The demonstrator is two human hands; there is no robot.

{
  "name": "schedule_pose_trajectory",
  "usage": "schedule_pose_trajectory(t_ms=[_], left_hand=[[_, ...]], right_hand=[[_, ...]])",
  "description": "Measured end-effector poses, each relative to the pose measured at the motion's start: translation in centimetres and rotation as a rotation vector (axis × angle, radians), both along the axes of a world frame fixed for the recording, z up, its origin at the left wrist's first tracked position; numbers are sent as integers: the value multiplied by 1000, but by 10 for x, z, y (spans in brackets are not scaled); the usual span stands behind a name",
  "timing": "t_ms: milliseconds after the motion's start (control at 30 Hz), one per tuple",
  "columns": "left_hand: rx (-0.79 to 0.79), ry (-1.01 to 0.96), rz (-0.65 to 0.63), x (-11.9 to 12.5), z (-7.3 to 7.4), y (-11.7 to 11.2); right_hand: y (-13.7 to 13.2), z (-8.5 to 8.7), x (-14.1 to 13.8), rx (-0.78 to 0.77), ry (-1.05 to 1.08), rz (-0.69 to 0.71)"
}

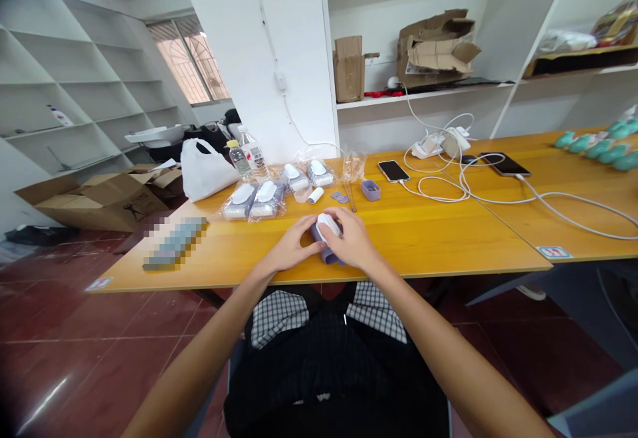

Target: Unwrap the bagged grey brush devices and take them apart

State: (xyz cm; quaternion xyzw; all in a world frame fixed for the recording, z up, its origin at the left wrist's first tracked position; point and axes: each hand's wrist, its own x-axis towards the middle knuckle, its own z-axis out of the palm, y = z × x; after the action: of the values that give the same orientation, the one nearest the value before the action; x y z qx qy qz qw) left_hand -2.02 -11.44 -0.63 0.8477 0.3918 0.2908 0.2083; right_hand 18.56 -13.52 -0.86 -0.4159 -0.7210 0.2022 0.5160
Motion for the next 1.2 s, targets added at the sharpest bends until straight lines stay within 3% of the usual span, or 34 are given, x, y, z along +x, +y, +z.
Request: schedule_pose_trajectory(t_ms=[200,367,433,667,967,1200], left_hand=[[-42,-32,-3,-3,-3,5],[-83,-24,-41,-8,1,4],[-98,-27,-72,-11,5,3],[-118,54,-144,-18,15,1],[-174,-82,-217,-14,8,1],[-191,-6,-201,-16,12,5]], right_hand=[[11,-11,8,-114,22,38],[12,-11,33,-163,-175,415],[13,-10,41,-174,-240,494],[17,-9,45,-200,-314,448],[14,-6,42,-134,-301,351],[14,-6,40,-106,-287,365]])
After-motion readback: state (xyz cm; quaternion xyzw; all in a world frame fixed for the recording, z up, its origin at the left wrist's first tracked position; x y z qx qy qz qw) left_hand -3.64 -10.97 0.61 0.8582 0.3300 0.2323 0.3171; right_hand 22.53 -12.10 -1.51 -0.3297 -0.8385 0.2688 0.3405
